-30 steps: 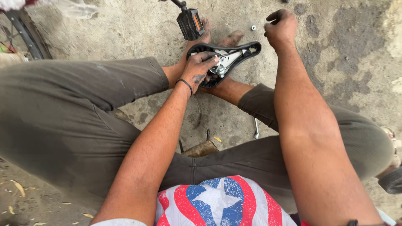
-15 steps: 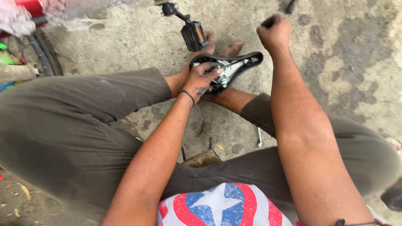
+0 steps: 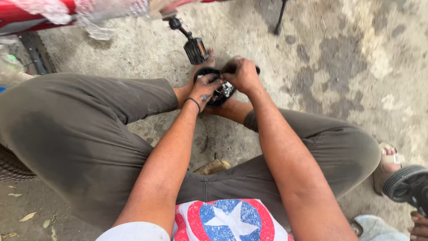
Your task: The person is sitting on the ground and repairing a bicycle seat. They use a wrench to tighten the bolts underneath the seat, adjusting the seat's position and ensuring it is securely attached to the frame.
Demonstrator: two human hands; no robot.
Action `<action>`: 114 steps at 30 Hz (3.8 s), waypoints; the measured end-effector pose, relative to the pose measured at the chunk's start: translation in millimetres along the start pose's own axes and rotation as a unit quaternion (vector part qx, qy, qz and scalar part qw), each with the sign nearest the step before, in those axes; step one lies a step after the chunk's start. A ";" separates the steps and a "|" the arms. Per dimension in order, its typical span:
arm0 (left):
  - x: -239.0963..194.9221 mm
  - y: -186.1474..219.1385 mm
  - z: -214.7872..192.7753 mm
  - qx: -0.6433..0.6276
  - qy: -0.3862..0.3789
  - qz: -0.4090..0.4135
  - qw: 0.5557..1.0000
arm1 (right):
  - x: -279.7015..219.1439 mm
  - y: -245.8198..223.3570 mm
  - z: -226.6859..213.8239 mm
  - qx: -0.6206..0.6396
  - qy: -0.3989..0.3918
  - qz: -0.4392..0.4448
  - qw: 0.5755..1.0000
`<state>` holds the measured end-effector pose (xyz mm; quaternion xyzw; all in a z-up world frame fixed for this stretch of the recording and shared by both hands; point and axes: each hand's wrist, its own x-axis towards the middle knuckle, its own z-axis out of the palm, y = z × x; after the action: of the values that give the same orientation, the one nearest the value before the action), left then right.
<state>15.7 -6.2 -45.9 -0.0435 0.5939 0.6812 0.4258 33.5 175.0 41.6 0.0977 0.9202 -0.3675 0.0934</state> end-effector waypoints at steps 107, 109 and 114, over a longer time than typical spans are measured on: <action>19.5 8.9 4.4 0.210 0.018 0.094 0.973 | 6.8 0.0 34.4 0.100 0.088 0.285 0.949; 18.5 8.2 8.8 0.205 0.010 0.102 0.973 | 4.0 -1.8 32.2 0.051 0.081 0.299 0.949; 9.4 24.5 8.4 0.239 0.019 0.018 0.971 | 3.5 -12.9 28.6 0.072 0.078 0.316 0.943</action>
<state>-2.0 7.6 -29.9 0.0573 0.7479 0.5265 0.4002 29.8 146.4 28.9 0.4181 0.8174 -0.3758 0.1257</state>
